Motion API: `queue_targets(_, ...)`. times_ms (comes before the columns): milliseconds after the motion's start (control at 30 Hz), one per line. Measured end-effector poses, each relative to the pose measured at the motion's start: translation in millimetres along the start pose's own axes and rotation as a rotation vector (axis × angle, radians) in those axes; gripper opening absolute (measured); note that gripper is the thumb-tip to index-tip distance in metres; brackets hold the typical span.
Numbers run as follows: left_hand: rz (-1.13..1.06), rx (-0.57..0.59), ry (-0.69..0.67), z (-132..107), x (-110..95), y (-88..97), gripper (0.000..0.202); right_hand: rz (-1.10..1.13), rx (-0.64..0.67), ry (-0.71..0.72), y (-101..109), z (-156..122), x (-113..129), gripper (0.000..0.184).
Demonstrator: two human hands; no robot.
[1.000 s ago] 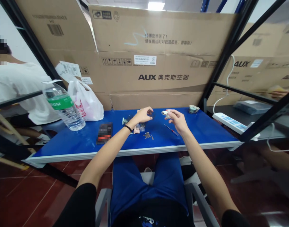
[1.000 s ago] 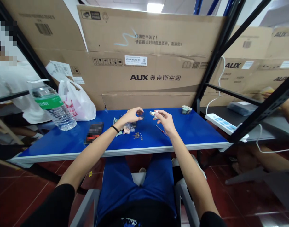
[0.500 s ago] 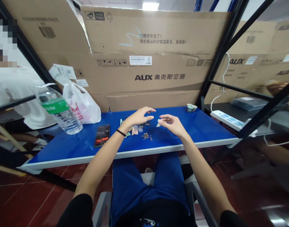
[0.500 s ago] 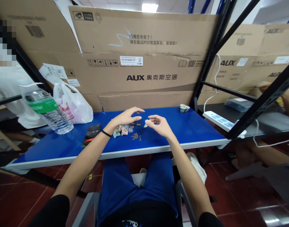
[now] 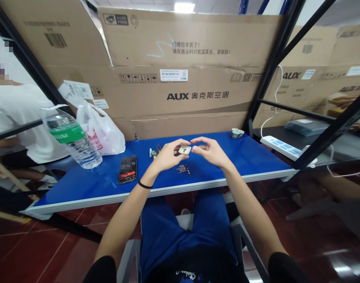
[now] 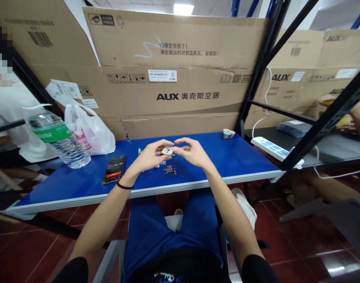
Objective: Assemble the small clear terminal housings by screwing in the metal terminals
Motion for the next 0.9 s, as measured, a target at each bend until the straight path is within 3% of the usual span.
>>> queue_targets(100, -0.134, -0.080, 0.069, -17, 15, 9.2, 0.061, -0.334, -0.182, -0.038, 43, -18, -18, 0.039)
queue_targets(233, -0.335, -0.131, 0.129, -39, 35, 19.2, 0.058, -0.761, -0.048, -0.262, 77, -40, -68, 0.057)
queue_targets(300, -0.409, -0.124, 0.151, -44, 42, 20.4, 0.057, -0.788, -0.033, -0.283, 85, -46, -83, 0.051)
queue_targets(400, -0.414, -0.159, 0.161, -49, 46, 24.3, 0.060, -0.720, -0.066, -0.259, 89, -49, -93, 0.018)
queue_targets(467, -0.406, -0.195, 0.168, -53, 48, 26.6, 0.063, -0.675, -0.098, -0.256, 91, -49, -96, 0.007)
queue_targets(667, -0.386, -0.159, 0.191, -65, 48, 19.4, 0.053, -0.509, -0.264, -0.209, 101, -51, -86, 0.028)
queue_targets(767, -0.380, -0.137, 0.204, -68, 49, 10.3, 0.051, -0.344, -0.333, -0.116, 96, -52, -63, 0.041)
queue_targets(900, -0.272, -0.141, 0.238, -73, 50, -2.2, 0.052, -0.066, -0.425, 0.092, 81, -62, -19, 0.040)
Point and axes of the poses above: each hand's wrist, its own z-axis towards the middle knuckle, its own y-axis out of the back of the hand, x = y × z, the point moved 8 cm from there along z, towards the middle knuckle, and after that the axes turned 2 degrees about -y, right-handed, at the moved point
